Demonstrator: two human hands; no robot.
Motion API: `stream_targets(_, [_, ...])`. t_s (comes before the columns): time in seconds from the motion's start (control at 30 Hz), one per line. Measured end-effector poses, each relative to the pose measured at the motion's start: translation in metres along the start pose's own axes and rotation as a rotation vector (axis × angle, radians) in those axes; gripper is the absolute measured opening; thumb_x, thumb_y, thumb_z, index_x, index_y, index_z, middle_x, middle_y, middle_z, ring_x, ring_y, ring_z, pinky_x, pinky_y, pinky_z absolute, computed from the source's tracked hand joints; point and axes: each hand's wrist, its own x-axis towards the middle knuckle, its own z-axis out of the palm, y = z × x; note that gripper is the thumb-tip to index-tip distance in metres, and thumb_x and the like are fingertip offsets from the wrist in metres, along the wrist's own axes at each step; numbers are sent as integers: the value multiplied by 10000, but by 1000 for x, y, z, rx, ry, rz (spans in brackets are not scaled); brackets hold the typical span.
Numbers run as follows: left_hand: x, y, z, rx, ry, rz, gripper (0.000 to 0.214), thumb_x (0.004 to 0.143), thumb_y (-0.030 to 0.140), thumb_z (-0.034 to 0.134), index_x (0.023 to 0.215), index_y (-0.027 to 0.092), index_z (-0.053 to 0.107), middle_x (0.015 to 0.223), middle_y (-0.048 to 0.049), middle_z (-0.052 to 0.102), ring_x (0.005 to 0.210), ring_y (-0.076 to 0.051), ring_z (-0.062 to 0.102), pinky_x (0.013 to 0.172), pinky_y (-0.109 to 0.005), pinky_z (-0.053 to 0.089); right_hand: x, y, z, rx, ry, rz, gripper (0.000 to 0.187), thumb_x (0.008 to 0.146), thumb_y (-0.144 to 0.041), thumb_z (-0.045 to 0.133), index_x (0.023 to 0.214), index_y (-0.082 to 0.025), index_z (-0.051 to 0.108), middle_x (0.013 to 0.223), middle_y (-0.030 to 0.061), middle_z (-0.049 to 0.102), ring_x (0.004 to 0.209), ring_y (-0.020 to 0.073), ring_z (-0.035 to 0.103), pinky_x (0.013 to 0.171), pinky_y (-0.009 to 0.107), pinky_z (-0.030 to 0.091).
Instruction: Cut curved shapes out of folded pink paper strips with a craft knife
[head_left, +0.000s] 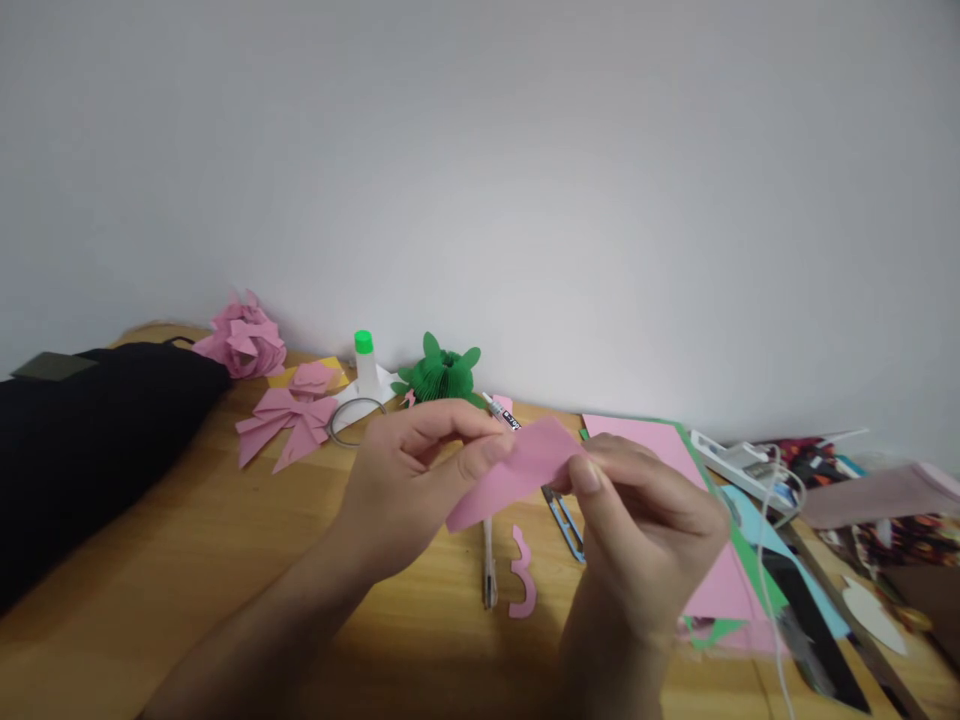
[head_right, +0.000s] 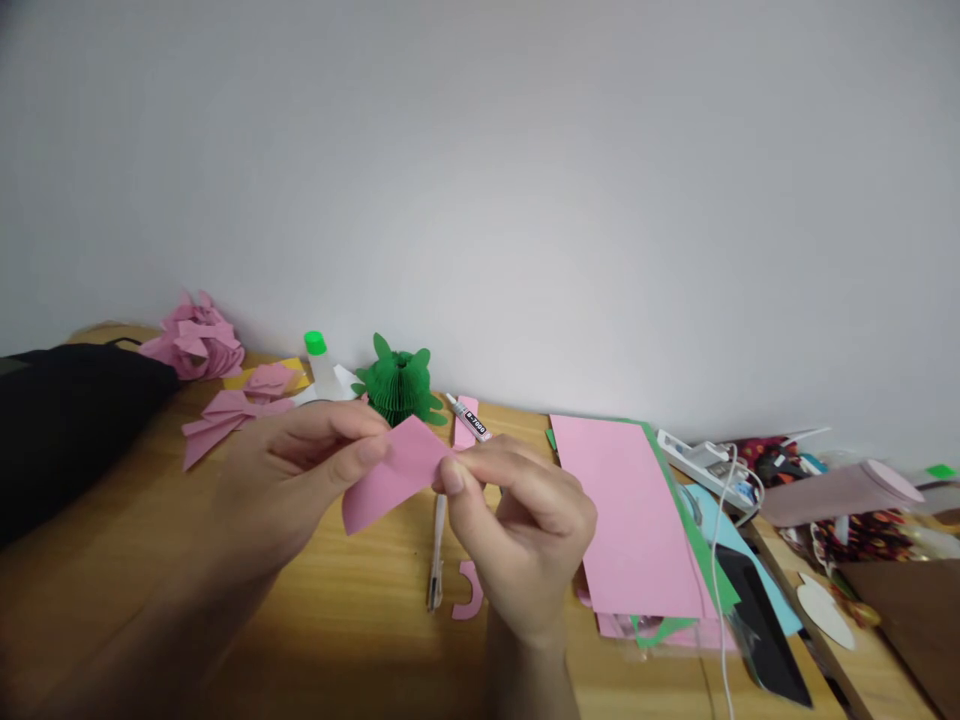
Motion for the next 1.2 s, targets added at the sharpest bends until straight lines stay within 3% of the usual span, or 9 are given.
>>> stream_targets(0.33, [-9,8,-4,186,-35,248,165,848,118,638,732,232,665,736,38,712,681,-114,643,664,-254,520,2,-10,-9,-89,-202,-13,152,833,-102,660,860,-247,698,735,-14,689,680,142,635,628,300,530])
stream_targets(0.43, [-13,14,-2,281,-108,288,159,855,119,627,752,230,674,732,39,720,677,-111,650,658,-240,505,2,-17,-12,-88,-298,14,163,832,-104,656,929,-229,694,802,2,693,746,152,642,689,324,540])
stream_targets(0.6, [-19,18,4,439,-173,273,184,863,156,581,722,228,673,711,24,731,653,-133,653,646,-255,490,10,-36,-22,-292,-398,-22,128,814,-107,668,858,-219,712,707,-20,711,646,128,645,615,279,530])
stream_targets(0.8, [-27,16,11,459,-228,339,183,879,165,571,748,238,675,698,28,729,659,-140,660,668,-274,490,23,-62,-36,-481,-550,-87,170,790,-82,647,731,-230,704,631,-59,714,558,91,635,558,221,507])
stream_targets(0.9, [-31,16,12,470,-228,367,181,874,136,585,745,228,672,688,33,725,654,-130,659,662,-261,481,27,-68,-51,-522,-571,-93,153,783,-115,678,682,-231,683,601,-65,696,526,88,620,520,216,485])
stream_targets(1.07, [-38,15,9,446,-232,321,181,877,130,601,728,212,665,711,25,726,660,-121,657,641,-238,485,25,-66,-76,-578,-287,-71,128,772,-143,727,692,-236,690,615,-39,702,546,111,621,508,241,470])
stream_targets(1.1, [-39,15,9,435,-244,310,185,878,134,601,722,211,665,703,23,722,658,-123,656,635,-237,486,23,-65,-76,-534,-297,-67,112,781,-146,728,718,-235,703,634,-37,713,558,110,631,513,236,478])
stream_targets(1.2, [-42,18,10,394,-264,304,183,870,127,598,722,205,674,698,10,724,660,-135,665,625,-245,492,16,-66,-66,-410,-493,-12,63,803,-166,728,787,-226,723,675,-35,733,587,102,658,548,215,519])
